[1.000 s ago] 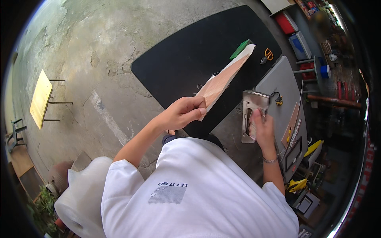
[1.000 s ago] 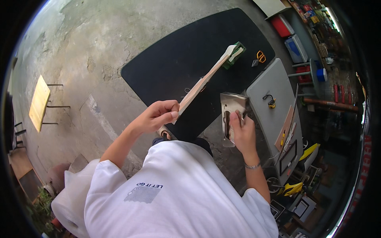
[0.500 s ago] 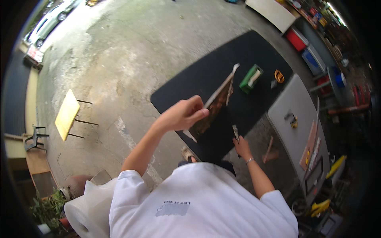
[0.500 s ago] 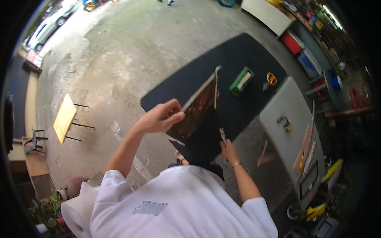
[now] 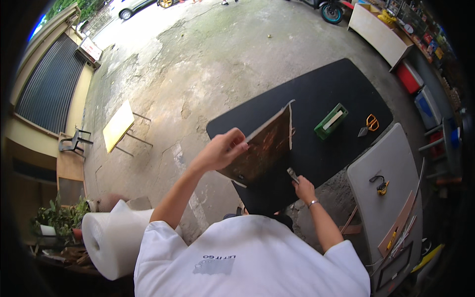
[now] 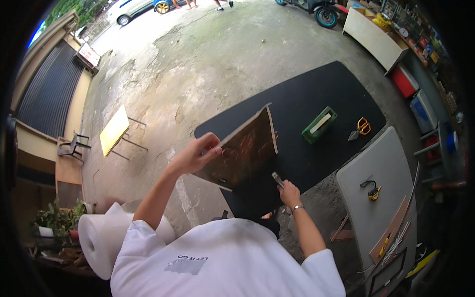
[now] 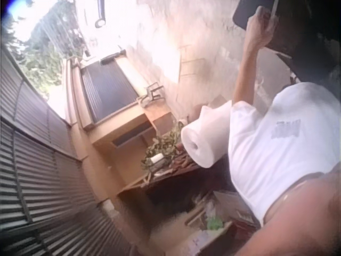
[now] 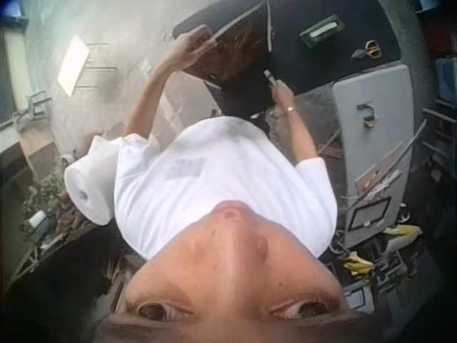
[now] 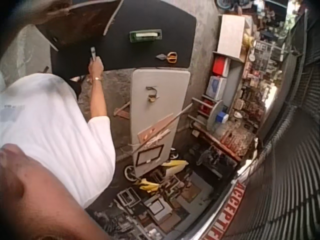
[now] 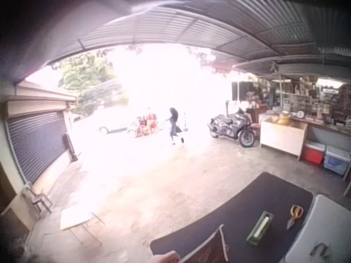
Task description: The person cuts a piece of cardboard, places a decorative copper artwork on it, and secures the edges using a stapler. They fold the cardboard edges over the artwork and staple them repeatedly to attach the backing.
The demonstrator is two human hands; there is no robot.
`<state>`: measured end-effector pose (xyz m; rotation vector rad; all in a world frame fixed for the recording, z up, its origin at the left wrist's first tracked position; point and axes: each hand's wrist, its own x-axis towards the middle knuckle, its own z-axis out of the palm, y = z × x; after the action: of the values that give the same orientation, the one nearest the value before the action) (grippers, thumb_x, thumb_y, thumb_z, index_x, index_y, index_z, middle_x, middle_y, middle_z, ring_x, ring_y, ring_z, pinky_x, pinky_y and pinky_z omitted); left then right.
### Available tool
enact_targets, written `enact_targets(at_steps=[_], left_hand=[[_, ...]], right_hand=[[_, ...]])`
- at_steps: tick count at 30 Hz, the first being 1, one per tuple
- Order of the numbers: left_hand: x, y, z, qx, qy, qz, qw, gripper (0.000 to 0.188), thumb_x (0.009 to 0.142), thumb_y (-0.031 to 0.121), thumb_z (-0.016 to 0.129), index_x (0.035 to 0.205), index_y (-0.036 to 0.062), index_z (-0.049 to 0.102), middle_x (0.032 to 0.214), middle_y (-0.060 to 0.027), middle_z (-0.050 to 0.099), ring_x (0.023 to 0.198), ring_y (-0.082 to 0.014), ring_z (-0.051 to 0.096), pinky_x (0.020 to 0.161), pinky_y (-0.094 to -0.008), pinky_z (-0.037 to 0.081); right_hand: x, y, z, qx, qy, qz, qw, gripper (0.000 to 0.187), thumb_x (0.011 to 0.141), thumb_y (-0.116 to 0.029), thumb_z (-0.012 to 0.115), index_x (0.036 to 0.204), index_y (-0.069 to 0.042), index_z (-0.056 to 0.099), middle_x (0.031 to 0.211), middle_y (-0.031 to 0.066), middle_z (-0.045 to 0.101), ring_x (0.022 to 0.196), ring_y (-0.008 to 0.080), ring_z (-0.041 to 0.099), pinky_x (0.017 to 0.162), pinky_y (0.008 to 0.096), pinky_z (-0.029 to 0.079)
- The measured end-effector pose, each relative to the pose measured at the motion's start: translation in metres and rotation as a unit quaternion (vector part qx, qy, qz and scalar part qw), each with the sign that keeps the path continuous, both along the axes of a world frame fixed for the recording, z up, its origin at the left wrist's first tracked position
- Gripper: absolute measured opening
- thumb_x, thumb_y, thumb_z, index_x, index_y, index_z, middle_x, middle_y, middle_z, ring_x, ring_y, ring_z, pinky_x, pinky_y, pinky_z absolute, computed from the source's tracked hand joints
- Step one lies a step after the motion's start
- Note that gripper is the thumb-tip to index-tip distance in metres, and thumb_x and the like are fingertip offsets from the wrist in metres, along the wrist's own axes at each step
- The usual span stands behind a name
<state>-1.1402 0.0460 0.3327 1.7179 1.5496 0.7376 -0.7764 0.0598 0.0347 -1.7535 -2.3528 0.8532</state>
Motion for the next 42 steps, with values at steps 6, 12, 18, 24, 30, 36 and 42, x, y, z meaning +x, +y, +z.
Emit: enact_targets(at_steps=[6, 12, 18, 24, 30, 36, 42], left_hand=[[0.010, -0.017, 0.006, -0.012, 0.076, 0.091, 0.993, 0.020, 0.098, 0.020, 0.063, 0.102, 0.0004, 0.061, 0.080, -0.0165, 0.065, 0.072, -0.0263, 0.062, 0.066, -0.0378, 0.048], [0.007, -0.055, -0.002, 0.014, 0.016, 0.220, 0.975, 0.015, 0.098, 0.015, 0.064, 0.097, -0.0004, 0.063, 0.073, -0.0035, 0.056, 0.068, -0.0090, 0.050, 0.063, -0.0270, 0.042], [0.014, -0.082, 0.002, 0.010, 0.012, 0.268, 0.963, 0.017, 0.099, 0.015, 0.064, 0.094, -0.0014, 0.062, 0.069, -0.0004, 0.054, 0.065, -0.0069, 0.047, 0.060, -0.0256, 0.042], [0.051, -0.090, 0.026, 0.003, 0.053, 0.260, 0.964, 0.014, 0.099, 0.013, 0.064, 0.096, -0.0005, 0.063, 0.068, -0.0038, 0.055, 0.064, -0.0078, 0.049, 0.058, -0.0277, 0.046], [0.064, -0.099, 0.026, 0.021, 0.135, 0.190, 0.972, 0.011, 0.095, 0.011, 0.066, 0.096, 0.0013, 0.063, 0.077, -0.0152, 0.065, 0.067, -0.0290, 0.062, 0.063, -0.0375, 0.050], [0.071, -0.100, 0.029, -0.003, 0.156, 0.183, 0.971, 0.009, 0.094, 0.012, 0.065, 0.098, 0.0030, 0.064, 0.084, -0.0170, 0.067, 0.075, -0.0341, 0.066, 0.067, -0.0409, 0.051], [0.094, -0.084, 0.040, 0.042, 0.172, 0.185, 0.967, 0.019, 0.094, 0.018, 0.067, 0.109, 0.0064, 0.065, 0.096, -0.0155, 0.069, 0.086, -0.0336, 0.068, 0.073, -0.0413, 0.053]], right_hand=[[0.006, 0.025, -0.004, 0.034, 0.013, 0.061, 0.998, 0.027, 0.095, -0.030, 0.063, 0.094, -0.004, 0.057, 0.094, 0.0205, 0.065, 0.092, 0.0425, 0.065, 0.079, 0.0528, 0.052], [0.005, 0.027, -0.004, 0.062, -0.038, 0.100, 0.992, 0.029, 0.091, -0.031, 0.067, 0.097, -0.004, 0.057, 0.097, 0.0173, 0.063, 0.093, 0.0380, 0.066, 0.079, 0.0491, 0.055], [0.012, 0.038, 0.009, 0.017, -0.038, 0.122, 0.992, 0.040, 0.089, -0.037, 0.070, 0.106, -0.004, 0.056, 0.103, 0.0184, 0.062, 0.098, 0.0380, 0.065, 0.081, 0.0487, 0.055], [0.002, 0.080, 0.053, 0.061, 0.138, 0.085, 0.985, 0.055, 0.091, -0.040, 0.071, 0.126, -0.001, 0.055, 0.116, 0.0207, 0.059, 0.109, 0.0370, 0.061, 0.091, 0.0469, 0.052], [-0.053, 0.128, 0.253, 0.276, 0.360, 0.263, 0.851, 0.055, 0.089, -0.037, 0.074, 0.130, -0.006, 0.056, 0.132, 0.0172, 0.057, 0.121, 0.0353, 0.057, 0.103, 0.0429, 0.045], [-0.096, 0.142, 0.292, 0.240, 0.291, 0.493, 0.784, 0.028, 0.088, -0.023, 0.073, 0.114, -0.012, 0.069, 0.109, 0.0061, 0.069, 0.103, 0.0239, 0.065, 0.093, 0.0364, 0.047], [-0.100, 0.147, 0.284, 0.173, 0.363, 0.508, 0.762, 0.010, 0.087, -0.014, 0.073, 0.096, -0.012, 0.074, 0.079, 0.0024, 0.068, 0.073, 0.0217, 0.065, 0.074, 0.0345, 0.048]])
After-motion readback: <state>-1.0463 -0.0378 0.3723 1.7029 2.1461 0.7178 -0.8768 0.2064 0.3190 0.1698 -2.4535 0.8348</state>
